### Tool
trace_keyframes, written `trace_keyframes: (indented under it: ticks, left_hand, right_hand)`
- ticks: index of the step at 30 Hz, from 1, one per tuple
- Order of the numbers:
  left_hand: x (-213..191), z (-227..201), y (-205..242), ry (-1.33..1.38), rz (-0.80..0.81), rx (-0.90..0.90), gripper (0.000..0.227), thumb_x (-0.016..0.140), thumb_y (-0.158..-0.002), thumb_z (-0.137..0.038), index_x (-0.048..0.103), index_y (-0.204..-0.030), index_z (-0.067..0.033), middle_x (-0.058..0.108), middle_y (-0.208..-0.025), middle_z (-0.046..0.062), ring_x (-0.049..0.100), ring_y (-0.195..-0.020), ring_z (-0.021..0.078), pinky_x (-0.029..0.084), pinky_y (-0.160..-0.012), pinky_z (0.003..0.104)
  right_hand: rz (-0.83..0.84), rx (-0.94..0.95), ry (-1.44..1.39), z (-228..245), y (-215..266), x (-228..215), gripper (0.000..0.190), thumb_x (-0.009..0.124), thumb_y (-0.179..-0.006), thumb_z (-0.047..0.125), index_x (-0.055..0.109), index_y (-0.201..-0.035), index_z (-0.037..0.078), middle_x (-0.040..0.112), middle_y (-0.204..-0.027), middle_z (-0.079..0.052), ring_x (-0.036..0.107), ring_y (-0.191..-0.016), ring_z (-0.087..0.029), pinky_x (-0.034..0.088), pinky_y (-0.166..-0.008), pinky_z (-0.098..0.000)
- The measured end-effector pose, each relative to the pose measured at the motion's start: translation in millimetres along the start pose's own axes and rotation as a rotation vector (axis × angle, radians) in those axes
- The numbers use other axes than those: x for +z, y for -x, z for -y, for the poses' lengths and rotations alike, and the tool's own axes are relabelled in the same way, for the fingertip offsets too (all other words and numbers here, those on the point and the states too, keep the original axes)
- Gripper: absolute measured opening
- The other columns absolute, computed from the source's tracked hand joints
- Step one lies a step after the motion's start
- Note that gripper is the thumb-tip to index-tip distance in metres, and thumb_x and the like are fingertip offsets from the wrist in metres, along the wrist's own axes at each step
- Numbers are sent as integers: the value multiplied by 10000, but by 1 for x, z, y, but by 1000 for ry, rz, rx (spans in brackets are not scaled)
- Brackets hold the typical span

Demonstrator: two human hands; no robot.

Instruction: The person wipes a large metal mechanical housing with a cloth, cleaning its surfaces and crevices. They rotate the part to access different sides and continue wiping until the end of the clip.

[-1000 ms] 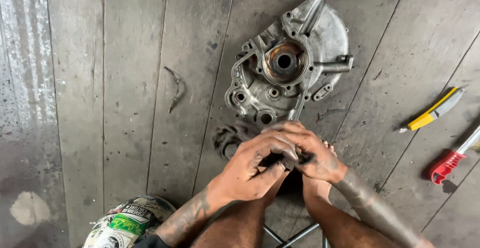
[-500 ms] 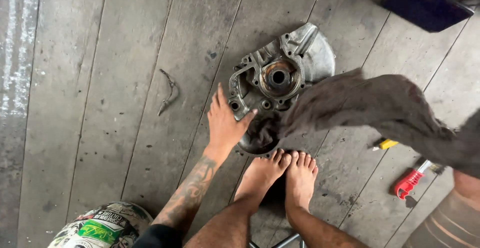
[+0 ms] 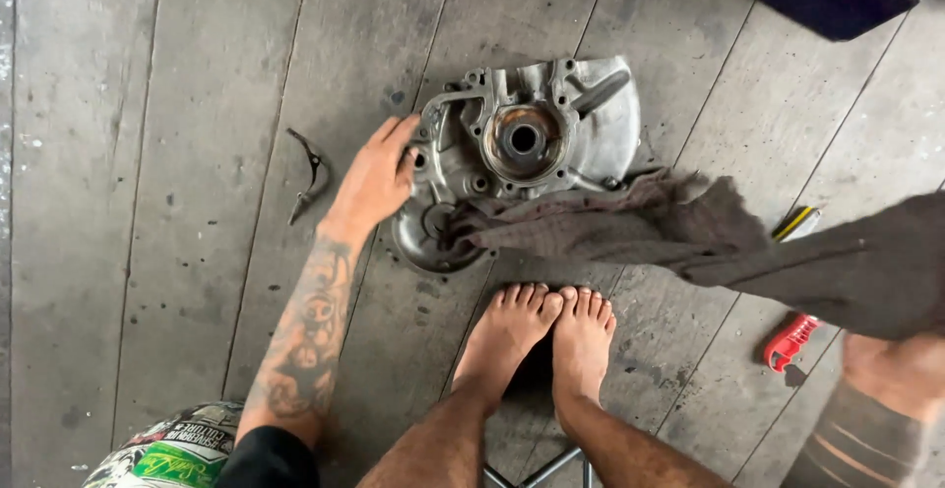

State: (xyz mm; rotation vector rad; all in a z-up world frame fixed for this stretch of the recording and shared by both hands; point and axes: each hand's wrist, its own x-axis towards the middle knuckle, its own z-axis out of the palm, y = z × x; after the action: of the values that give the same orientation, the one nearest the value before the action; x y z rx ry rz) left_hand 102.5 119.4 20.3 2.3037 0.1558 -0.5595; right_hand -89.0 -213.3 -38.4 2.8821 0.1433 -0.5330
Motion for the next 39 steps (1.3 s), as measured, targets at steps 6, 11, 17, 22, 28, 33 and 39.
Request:
trace_keyframes:
  ticks: [6, 11, 17, 22, 28, 33, 39]
  left_hand:
    - [-20, 9, -3, 137, -147, 11, 479, 583, -1049, -211, 483, -1502, -94, 539, -1437, 183, 433, -431, 213, 408, -664, 437]
    - [13, 21, 29, 356, -357, -177, 546, 604, -998, -386, 581, -1377, 6, 630, -1405, 174, 584, -1325, 325, 459, -1090, 421]
    - [34, 10, 47, 329, -482, -192, 459, 617, -1000, -232, 579, -1380, 22, 649, -1322, 241, 619, -1229, 415, 516, -1006, 484]
    - [48, 24, 44, 99, -560, -115, 460, 661, -1007, -152, 568, -1397, 73, 619, -1232, 393, 594, -1161, 590, 531, -939, 650]
    - [48, 30, 40, 96, -500, -174, 486, 613, -1035, -208, 527, -1462, 8, 618, -1290, 341, 623, -1135, 567, 548, -918, 629]
    - [47, 27, 45, 128, -501, -166, 480, 647, -1021, -224, 554, -1444, -18, 628, -1278, 323, 626, -1141, 548, 565, -909, 598]
    - [61, 35, 43, 125, -544, -162, 488, 640, -1020, -219, 547, -1457, -25, 643, -1255, 298, 635, -1134, 527, 586, -893, 566]
  right_hand:
    - [22, 5, 50, -1, -1, -3, 227, 451, -973, 251, 548, -1173, 205, 593, -1183, -34, 568, -1135, -248, 475, -963, -389]
    - [33, 0, 53, -3, 3, 14, 296, 434, -988, 247, 570, -1248, 207, 598, -1261, -36, 550, -1189, -259, 460, -999, -407]
    - [-21, -81, 4, 3, 6, -2, 338, 439, -1020, 251, 597, -1311, 181, 611, -1353, -62, 531, -1295, -291, 438, -1055, -448]
    - [-314, -423, -206, -3, -246, -67, 364, 500, -1078, 362, 671, -1327, 159, 628, -1419, -97, 436, -1433, -335, 357, -1120, -517]
    - [-469, -693, -607, 2, -227, -103, 381, 547, -1149, 324, 720, -1189, -13, 662, -1396, -160, 441, -1485, -373, 358, -1193, -545]
    - [-466, -653, -489, 10, -202, -144, 439, 575, -1132, 258, 604, -1469, -22, 598, -1477, -182, 416, -1476, -343, 308, -1241, -514]
    - [-418, -516, -274, 21, -238, -114, 717, 577, -1081, 334, 253, -1651, 43, 301, -1654, -234, 382, -1491, -374, 373, -1146, -501]
